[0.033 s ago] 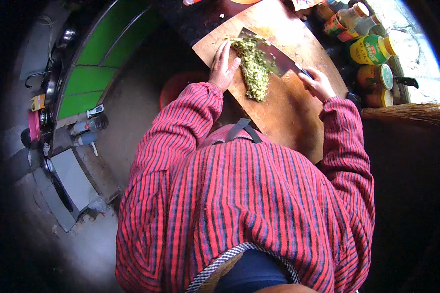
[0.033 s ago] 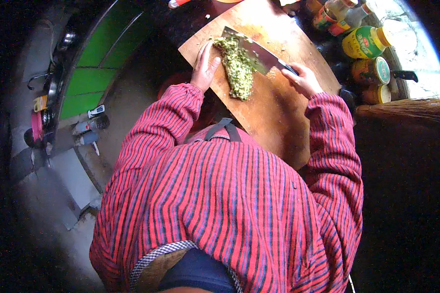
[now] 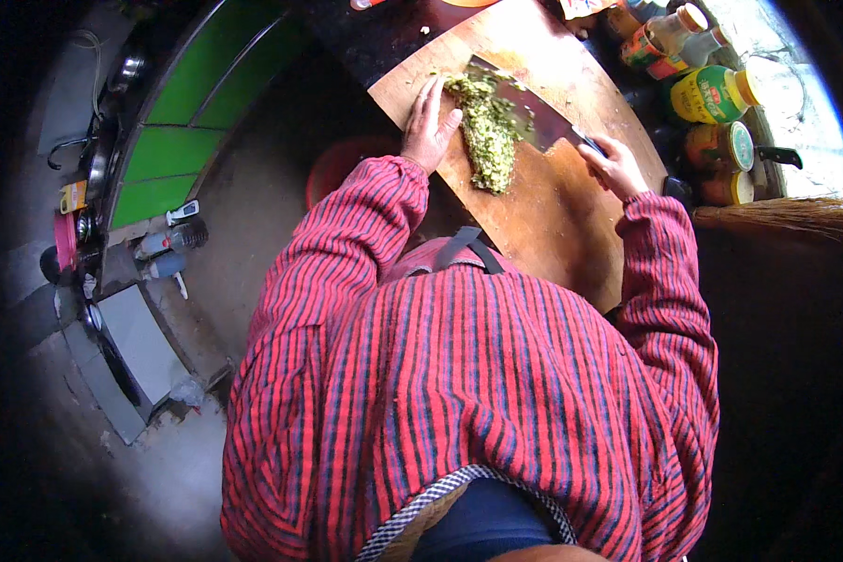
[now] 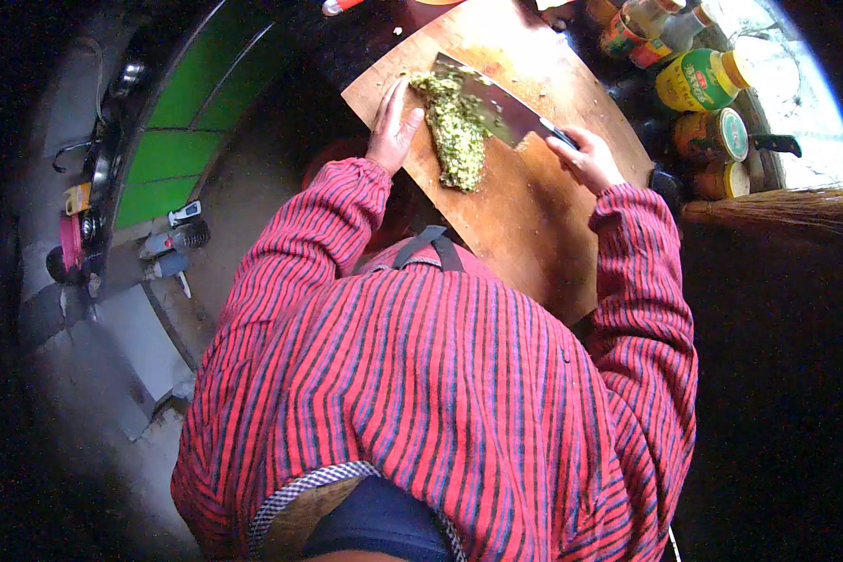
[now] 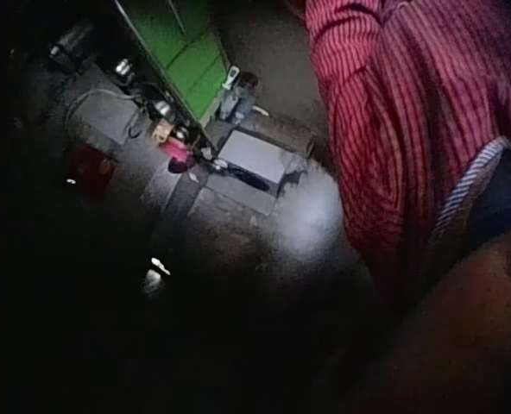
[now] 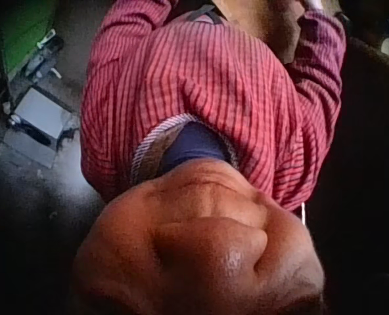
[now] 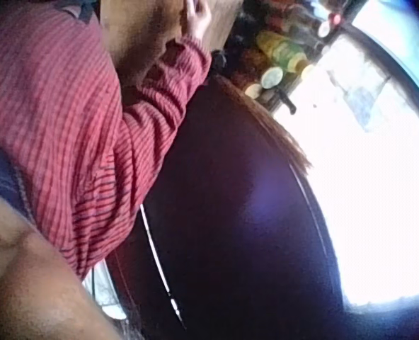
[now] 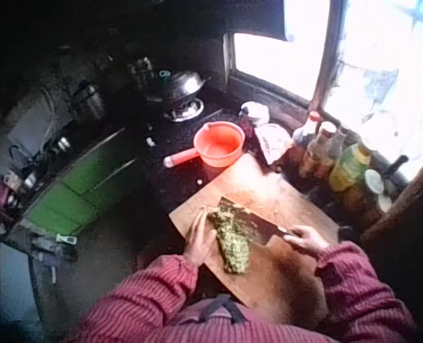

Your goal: The person uses a large knife to repeatedly chop a pile of green vegetables on a wooden cutting board. They gather the chopped pieces into a pile and then scrape them into a red bowl.

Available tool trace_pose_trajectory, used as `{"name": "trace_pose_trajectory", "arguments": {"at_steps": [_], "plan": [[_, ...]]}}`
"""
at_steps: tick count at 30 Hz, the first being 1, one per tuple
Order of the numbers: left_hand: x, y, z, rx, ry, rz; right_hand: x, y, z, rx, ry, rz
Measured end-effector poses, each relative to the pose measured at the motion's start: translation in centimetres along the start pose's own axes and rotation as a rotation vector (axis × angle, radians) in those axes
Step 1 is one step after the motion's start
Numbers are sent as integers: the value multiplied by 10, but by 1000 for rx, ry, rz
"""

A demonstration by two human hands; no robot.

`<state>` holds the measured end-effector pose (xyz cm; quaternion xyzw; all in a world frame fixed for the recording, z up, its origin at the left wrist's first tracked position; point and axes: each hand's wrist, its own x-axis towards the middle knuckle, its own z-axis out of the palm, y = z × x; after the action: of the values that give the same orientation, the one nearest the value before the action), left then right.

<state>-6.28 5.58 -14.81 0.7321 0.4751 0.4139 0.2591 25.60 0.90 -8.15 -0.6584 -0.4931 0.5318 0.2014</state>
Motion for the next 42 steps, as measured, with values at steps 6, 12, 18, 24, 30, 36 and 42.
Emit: {"name": "trace_pose_trajectory", "arguments": {"at_steps": [6, 12, 18, 24, 30, 36, 42], "plan": [[9, -24, 15, 87, -12, -51, -44, 39, 24, 325, 213, 67], [12, -21, 31, 252, -5, -51, -52, 25, 96, 454, 203, 99], [12, -4, 43, 4, 28, -138, -38, 4, 131, 509, 76, 124], [21, 15, 51, -136, -23, -84, -40, 2, 114, 633, 21, 126], [35, 33, 22, -441, -9, -4, -48, -14, 94, 668, -49, 157], [16, 37, -67, -471, 112, 93, -52, -54, 119, 485, -40, -2], [-45, -8, -141, -236, 368, -28, -38, -55, 199, -313, 133, -601]]}}
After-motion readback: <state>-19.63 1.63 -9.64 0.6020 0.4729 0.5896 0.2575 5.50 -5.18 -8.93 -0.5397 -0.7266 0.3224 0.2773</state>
